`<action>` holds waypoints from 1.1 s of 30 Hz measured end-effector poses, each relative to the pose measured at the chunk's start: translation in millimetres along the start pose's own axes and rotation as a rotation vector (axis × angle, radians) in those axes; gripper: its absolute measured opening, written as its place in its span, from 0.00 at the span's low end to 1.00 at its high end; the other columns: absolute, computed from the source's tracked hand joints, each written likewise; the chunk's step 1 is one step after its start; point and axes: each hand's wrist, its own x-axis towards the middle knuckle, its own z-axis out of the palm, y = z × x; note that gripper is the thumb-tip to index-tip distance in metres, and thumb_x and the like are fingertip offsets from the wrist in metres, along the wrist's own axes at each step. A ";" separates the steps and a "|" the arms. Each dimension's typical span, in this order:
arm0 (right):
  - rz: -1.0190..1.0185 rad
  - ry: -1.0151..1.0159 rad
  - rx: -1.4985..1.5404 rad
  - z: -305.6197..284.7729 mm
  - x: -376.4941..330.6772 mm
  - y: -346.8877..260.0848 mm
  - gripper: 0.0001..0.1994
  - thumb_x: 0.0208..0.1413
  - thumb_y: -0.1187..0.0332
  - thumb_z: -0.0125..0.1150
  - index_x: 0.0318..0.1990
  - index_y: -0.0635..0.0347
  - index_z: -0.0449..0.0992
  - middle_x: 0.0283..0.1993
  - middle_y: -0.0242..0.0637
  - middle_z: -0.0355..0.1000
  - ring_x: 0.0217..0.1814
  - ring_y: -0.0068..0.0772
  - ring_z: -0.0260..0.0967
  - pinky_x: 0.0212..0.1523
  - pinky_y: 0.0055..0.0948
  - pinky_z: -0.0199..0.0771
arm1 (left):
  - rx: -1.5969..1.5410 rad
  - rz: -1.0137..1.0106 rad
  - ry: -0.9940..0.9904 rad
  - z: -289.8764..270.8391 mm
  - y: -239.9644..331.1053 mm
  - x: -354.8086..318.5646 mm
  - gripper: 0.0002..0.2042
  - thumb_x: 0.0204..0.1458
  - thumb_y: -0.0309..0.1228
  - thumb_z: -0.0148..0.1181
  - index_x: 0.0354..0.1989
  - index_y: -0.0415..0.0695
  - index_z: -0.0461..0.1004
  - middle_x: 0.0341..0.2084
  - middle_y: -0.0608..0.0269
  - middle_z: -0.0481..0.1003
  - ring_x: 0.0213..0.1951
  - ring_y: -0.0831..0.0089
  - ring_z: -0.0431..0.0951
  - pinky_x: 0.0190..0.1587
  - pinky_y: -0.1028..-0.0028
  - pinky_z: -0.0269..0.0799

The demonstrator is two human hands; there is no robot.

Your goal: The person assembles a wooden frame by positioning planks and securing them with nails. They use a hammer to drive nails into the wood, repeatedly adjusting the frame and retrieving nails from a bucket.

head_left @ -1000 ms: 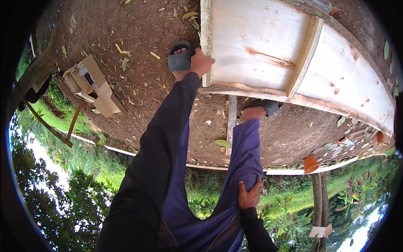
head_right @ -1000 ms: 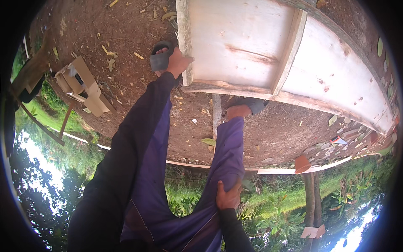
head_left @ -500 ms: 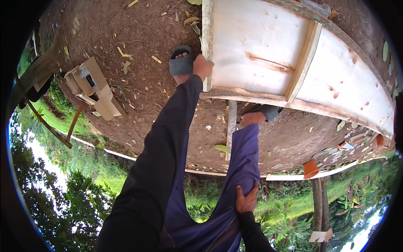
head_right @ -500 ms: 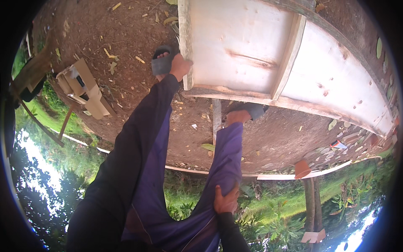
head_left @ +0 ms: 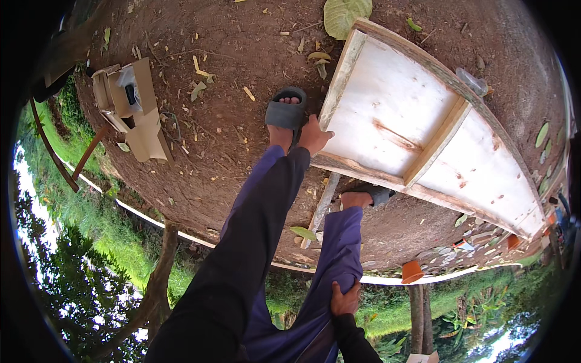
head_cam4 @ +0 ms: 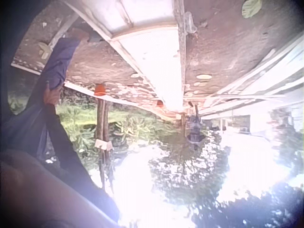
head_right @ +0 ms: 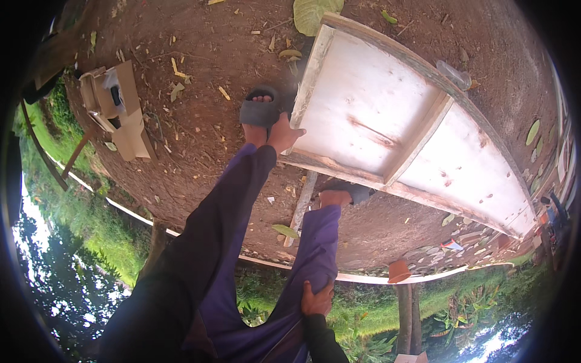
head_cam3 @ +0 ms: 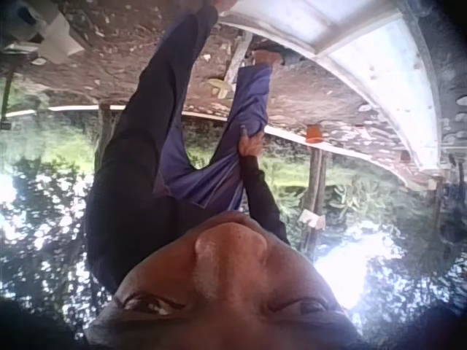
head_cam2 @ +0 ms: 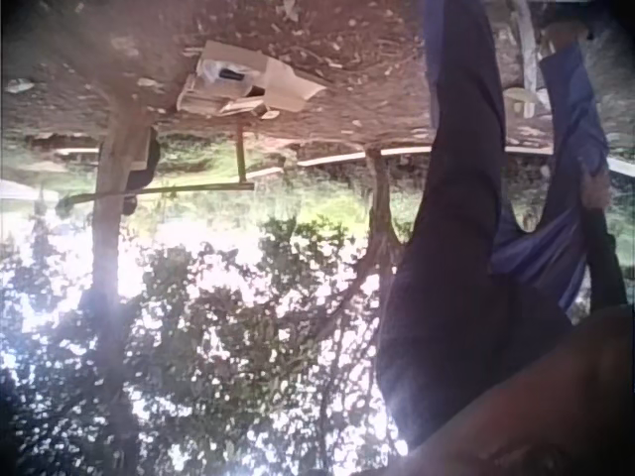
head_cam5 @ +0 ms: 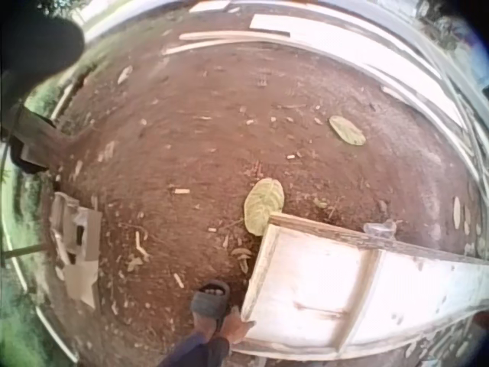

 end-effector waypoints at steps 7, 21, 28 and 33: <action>0.034 -0.012 -0.083 -2.5 -10.3 -25.8 0.45 0.50 0.45 0.63 0.69 0.62 0.51 0.59 0.68 0.62 0.59 0.68 0.65 0.60 0.51 0.65 | -0.064 -0.036 -0.147 -55.8 0.0 -5.8 0.37 0.51 0.45 0.65 0.62 0.29 0.62 0.55 0.39 0.71 0.56 0.52 0.74 0.58 0.66 0.67; -0.091 -0.274 0.077 1.7 -24.2 8.5 0.55 0.50 0.35 0.56 0.73 0.63 0.38 0.67 0.74 0.53 0.63 0.69 0.63 0.62 0.51 0.65 | -0.012 -0.176 -0.306 -195.2 -5.7 -228.4 0.37 0.58 0.47 0.57 0.67 0.31 0.57 0.65 0.39 0.60 0.68 0.54 0.59 0.69 0.68 0.51; -0.176 -0.191 0.251 -15.4 -25.7 104.4 0.54 0.49 0.32 0.56 0.72 0.64 0.45 0.69 0.69 0.51 0.67 0.65 0.59 0.65 0.49 0.61 | 0.151 -0.181 -0.331 -178.4 81.8 -346.0 0.32 0.60 0.41 0.52 0.67 0.31 0.55 0.64 0.40 0.61 0.63 0.55 0.66 0.66 0.66 0.56; -0.440 -0.132 0.467 -63.4 -27.8 184.7 0.45 0.52 0.36 0.55 0.66 0.68 0.60 0.64 0.67 0.61 0.65 0.61 0.64 0.64 0.46 0.63 | 0.578 0.177 -0.224 -125.7 171.1 -418.7 0.34 0.57 0.43 0.56 0.64 0.29 0.59 0.60 0.35 0.65 0.62 0.48 0.66 0.64 0.64 0.61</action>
